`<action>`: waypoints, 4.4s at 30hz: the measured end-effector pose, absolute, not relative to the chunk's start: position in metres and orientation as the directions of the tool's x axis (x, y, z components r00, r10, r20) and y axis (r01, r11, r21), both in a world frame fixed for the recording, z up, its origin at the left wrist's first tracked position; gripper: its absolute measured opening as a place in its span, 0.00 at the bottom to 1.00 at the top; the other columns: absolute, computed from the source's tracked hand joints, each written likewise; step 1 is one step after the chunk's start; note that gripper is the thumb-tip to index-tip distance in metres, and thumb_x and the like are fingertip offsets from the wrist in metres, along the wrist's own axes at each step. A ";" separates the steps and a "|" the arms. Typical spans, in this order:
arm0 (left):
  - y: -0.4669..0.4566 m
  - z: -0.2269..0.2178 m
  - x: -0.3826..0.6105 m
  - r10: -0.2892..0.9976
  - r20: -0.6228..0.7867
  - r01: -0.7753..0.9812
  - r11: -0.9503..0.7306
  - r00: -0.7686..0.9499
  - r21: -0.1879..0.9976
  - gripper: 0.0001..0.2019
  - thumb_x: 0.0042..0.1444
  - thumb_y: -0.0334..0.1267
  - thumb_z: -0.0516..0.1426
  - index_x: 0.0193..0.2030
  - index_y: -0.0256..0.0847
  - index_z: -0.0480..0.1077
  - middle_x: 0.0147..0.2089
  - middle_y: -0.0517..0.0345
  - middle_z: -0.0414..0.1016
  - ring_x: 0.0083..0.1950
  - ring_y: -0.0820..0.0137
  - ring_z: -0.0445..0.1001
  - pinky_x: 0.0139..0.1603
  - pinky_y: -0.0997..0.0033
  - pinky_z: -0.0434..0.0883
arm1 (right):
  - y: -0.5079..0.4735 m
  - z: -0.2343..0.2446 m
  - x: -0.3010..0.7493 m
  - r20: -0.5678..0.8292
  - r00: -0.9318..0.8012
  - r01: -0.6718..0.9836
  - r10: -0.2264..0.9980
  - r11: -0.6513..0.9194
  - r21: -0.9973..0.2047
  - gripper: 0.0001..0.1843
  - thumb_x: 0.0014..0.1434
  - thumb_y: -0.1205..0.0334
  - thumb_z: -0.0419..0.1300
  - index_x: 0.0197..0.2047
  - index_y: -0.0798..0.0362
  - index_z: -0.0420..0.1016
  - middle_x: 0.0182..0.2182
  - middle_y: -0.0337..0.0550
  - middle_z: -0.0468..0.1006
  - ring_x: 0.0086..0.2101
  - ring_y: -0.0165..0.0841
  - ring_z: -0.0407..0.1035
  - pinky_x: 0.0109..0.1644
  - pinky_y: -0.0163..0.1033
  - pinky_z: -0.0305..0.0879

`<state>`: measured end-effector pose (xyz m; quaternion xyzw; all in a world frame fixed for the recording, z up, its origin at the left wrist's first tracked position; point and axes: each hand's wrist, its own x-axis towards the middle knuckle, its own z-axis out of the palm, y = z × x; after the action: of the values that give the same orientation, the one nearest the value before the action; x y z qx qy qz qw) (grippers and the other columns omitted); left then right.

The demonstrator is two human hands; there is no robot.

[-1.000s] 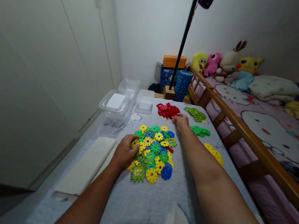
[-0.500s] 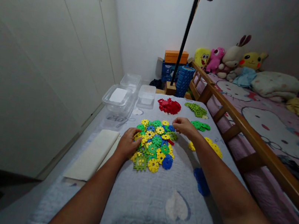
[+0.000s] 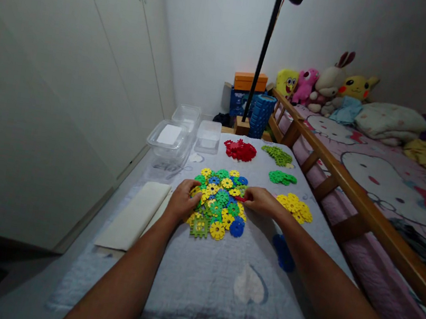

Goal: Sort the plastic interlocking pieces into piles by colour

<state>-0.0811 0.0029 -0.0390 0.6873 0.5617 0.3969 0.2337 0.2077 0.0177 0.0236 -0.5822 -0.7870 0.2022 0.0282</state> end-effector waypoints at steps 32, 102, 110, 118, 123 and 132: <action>0.002 -0.039 -0.083 0.960 0.281 0.564 -0.235 0.006 0.792 0.15 0.55 0.42 0.57 0.48 0.41 0.73 0.49 0.49 0.75 0.50 0.61 0.76 0.54 0.57 0.74 | 0.030 0.003 0.160 0.047 -0.165 0.951 0.985 0.172 -0.257 0.12 0.57 0.60 0.66 0.45 0.53 0.78 0.47 0.52 0.76 0.48 0.41 0.67 0.52 0.40 0.61; 0.007 -0.039 -0.082 0.962 0.267 0.589 -0.250 0.060 0.768 0.16 0.54 0.41 0.57 0.48 0.41 0.73 0.51 0.49 0.76 0.55 0.58 0.75 0.61 0.55 0.71 | 0.058 0.014 0.161 0.131 -0.206 0.828 0.970 0.244 -0.505 0.08 0.60 0.68 0.59 0.40 0.53 0.80 0.37 0.44 0.81 0.38 0.34 0.71 0.45 0.36 0.64; 0.006 -0.037 -0.081 0.964 0.256 0.609 -0.246 0.072 0.754 0.17 0.54 0.43 0.56 0.49 0.40 0.73 0.51 0.49 0.75 0.55 0.58 0.74 0.61 0.55 0.71 | 0.032 0.021 0.290 0.107 0.003 0.791 0.994 0.063 -0.609 0.05 0.53 0.67 0.60 0.34 0.54 0.77 0.30 0.41 0.79 0.31 0.32 0.71 0.34 0.34 0.62; 0.006 -0.038 -0.082 0.964 0.253 0.613 -0.247 0.078 0.751 0.18 0.54 0.45 0.55 0.48 0.40 0.73 0.50 0.48 0.75 0.54 0.57 0.74 0.61 0.53 0.70 | 0.022 0.013 0.313 0.071 0.133 0.922 0.989 -0.097 -0.374 0.08 0.56 0.69 0.59 0.36 0.53 0.80 0.34 0.43 0.82 0.36 0.34 0.73 0.37 0.35 0.61; 0.007 -0.038 -0.083 0.964 0.255 0.606 -0.247 0.076 0.756 0.17 0.54 0.46 0.56 0.48 0.41 0.73 0.50 0.49 0.76 0.53 0.58 0.74 0.60 0.54 0.71 | 0.023 0.013 0.297 0.053 0.180 0.980 0.982 -0.174 -0.101 0.13 0.60 0.68 0.56 0.41 0.52 0.82 0.42 0.49 0.83 0.45 0.40 0.73 0.45 0.39 0.62; 0.007 -0.035 -0.082 0.964 0.257 0.608 -0.244 0.068 0.756 0.16 0.54 0.44 0.57 0.47 0.42 0.73 0.49 0.51 0.76 0.53 0.59 0.75 0.60 0.55 0.72 | 0.046 0.022 0.244 0.075 -0.029 0.983 0.997 0.042 -0.177 0.14 0.62 0.66 0.58 0.48 0.53 0.82 0.48 0.51 0.82 0.49 0.42 0.72 0.56 0.43 0.61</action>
<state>-0.0816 0.0067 -0.0352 0.6918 0.5679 0.3790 0.2350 0.2437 0.0460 0.0217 -0.6912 -0.7161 0.0379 0.0890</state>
